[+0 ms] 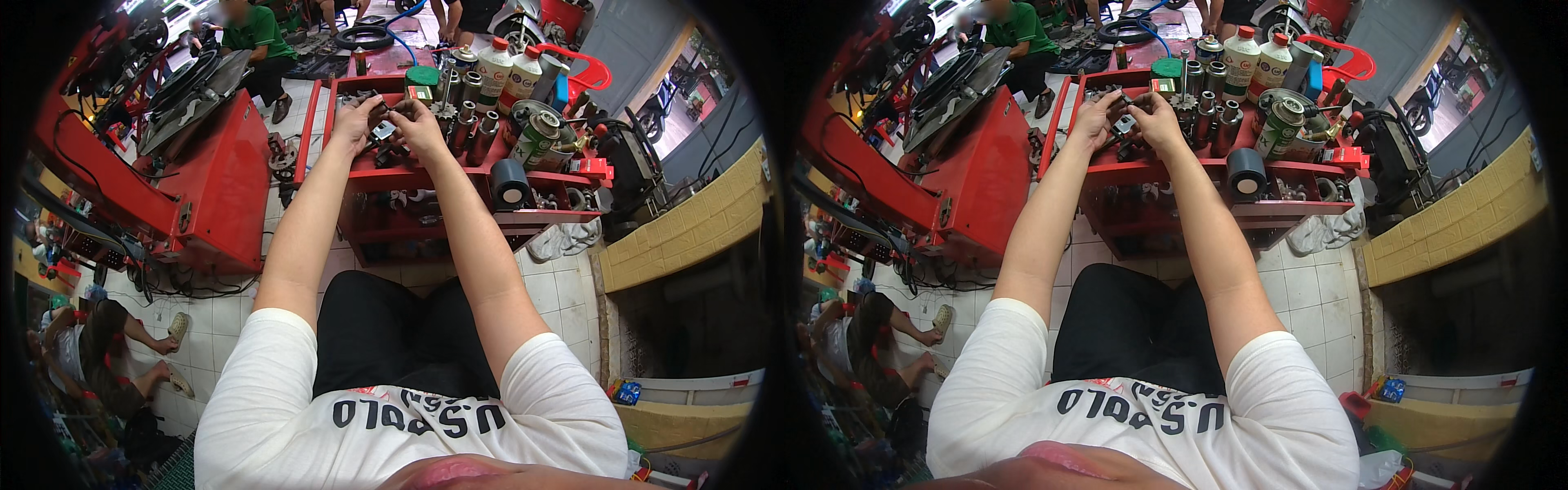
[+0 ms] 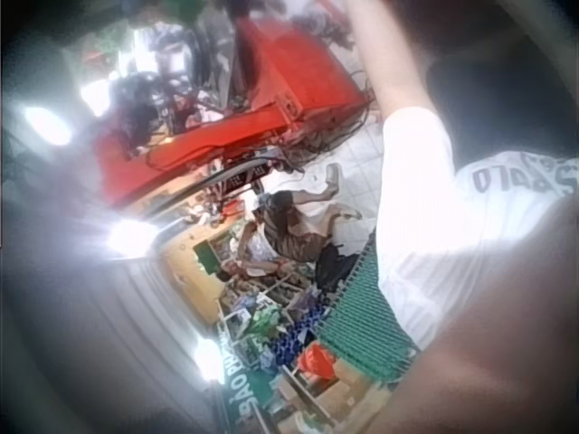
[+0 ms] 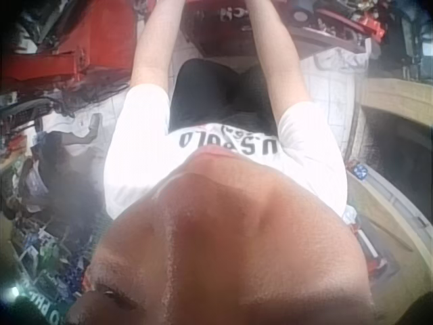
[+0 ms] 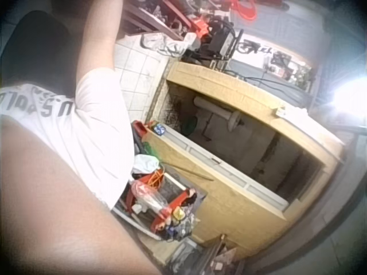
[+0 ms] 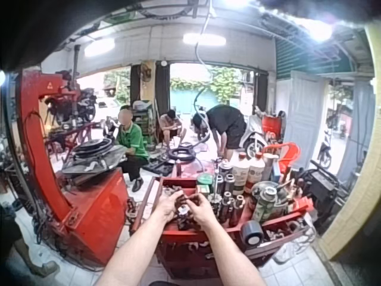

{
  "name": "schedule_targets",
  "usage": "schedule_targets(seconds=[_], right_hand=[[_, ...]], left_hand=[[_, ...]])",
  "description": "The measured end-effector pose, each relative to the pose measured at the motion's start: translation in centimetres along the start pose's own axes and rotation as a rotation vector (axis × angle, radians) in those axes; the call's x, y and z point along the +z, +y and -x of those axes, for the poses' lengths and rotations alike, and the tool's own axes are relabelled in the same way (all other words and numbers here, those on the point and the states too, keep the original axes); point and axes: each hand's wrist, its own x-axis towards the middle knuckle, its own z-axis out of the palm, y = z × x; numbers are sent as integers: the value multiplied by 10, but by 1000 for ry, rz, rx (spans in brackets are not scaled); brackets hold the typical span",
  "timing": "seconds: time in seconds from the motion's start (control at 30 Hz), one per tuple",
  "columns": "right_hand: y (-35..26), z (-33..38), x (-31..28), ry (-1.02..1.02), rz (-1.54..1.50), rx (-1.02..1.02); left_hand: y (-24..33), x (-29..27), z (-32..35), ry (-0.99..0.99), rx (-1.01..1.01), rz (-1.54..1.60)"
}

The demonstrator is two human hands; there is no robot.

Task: The person uses a wrench to tighten bolts on a small mechanical assembly held in their hands. They repeatedly adjust the wrench and rotate the assembly to access different fasteners on a red tool cart.

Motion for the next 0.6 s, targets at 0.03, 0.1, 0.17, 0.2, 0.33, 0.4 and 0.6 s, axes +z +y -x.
schedule_targets(seconds=[0.03,0.1,0.17,0.2,0.33,0.4,0.6], right_hand=[[-1,0,1,1,7,2],[-1,0,1,-1,3,3],[-2,1,1,0,-6,8],[-2,1,1,2,-12,13],[0,0,-3,18,1,12],[-3,3,1,16,18,17],[-6,4,3,36,41,-8]], left_hand=[[0,0,0,-6,0,-1],[-1,-3,-2,-17,-8,4],[0,-3,-2,-25,-26,19],[1,-2,0,-23,-34,-2],[3,4,4,-13,-87,-55],[3,1,3,1,-85,-59],[-4,-2,0,-52,-13,-77]])
